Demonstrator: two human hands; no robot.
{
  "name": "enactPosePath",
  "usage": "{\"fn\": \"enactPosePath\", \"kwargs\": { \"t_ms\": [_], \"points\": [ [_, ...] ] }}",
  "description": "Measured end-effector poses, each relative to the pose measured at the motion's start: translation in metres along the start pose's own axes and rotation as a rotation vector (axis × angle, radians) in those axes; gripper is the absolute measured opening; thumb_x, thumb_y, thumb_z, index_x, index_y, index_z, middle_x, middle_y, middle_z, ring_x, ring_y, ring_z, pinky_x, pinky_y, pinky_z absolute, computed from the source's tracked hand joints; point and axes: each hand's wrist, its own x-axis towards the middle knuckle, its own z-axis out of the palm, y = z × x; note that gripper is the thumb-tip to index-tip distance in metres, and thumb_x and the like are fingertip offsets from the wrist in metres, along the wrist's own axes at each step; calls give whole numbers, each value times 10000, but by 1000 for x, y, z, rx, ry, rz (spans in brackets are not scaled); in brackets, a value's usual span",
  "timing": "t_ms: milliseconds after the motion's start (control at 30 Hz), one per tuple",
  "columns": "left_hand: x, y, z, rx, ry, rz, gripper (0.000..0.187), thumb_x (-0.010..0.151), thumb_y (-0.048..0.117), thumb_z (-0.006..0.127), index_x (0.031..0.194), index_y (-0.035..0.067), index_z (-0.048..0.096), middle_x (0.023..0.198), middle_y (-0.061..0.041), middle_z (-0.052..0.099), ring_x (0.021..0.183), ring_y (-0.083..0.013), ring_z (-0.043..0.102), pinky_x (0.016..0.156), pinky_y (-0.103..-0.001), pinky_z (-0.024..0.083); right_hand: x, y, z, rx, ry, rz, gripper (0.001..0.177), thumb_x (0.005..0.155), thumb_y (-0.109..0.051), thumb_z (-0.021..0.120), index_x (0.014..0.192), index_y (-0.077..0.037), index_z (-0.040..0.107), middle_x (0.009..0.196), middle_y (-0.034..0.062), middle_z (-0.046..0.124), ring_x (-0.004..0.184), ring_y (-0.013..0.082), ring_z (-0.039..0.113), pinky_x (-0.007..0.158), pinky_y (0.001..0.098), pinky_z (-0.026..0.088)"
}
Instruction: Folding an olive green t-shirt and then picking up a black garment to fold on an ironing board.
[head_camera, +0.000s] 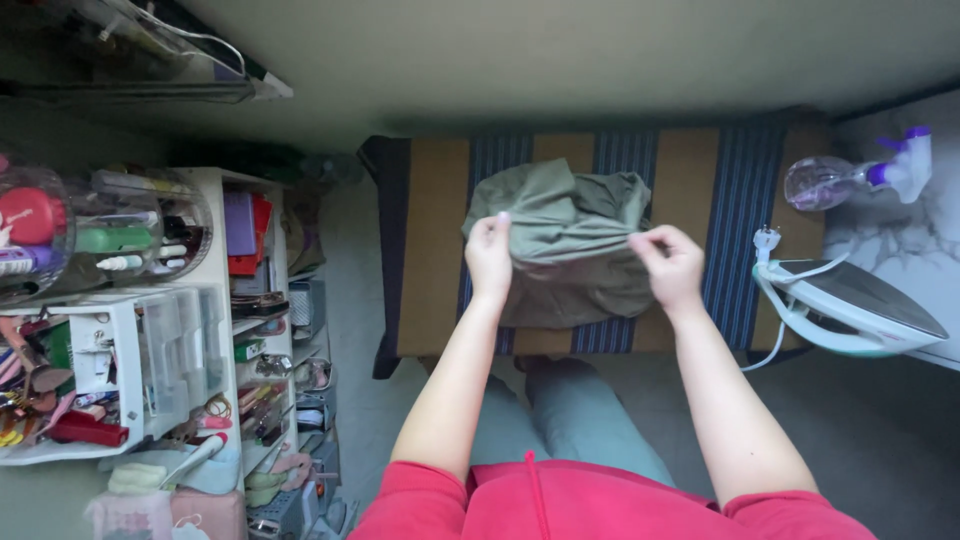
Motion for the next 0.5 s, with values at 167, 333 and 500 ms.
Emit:
{"fn": "enactPosePath", "kwargs": {
  "t_ms": [167,333,500],
  "points": [
    [-4,30,7,-410,-4,-133,213,1055,344,611,1044,135,649,810,44,610,718,-57,584,642,-196,518,8,13,-13,181,142,-59,102,927,-56,776,855,-56,704,927,80,659,882,129,596,807,257,459],
    [-11,42,21,-670,-107,-312,162,1106,350,535,1098,190,565,969,51,560,957,-76,568,939,-274,496,16,1,-10,195,-38,-199,183,783,-64,667,623,-58,579,1065,166,751,983,264,678,887,315,453],
    [0,10,16,-218,-247,-293,247,1049,370,615,1135,139,620,1132,-21,634,1145,-104,550,1078,-381,443,11,19,8,60,-309,170,184,909,-209,812,1036,-96,743,978,88,749,955,168,692,857,335,551]
  ]
}}
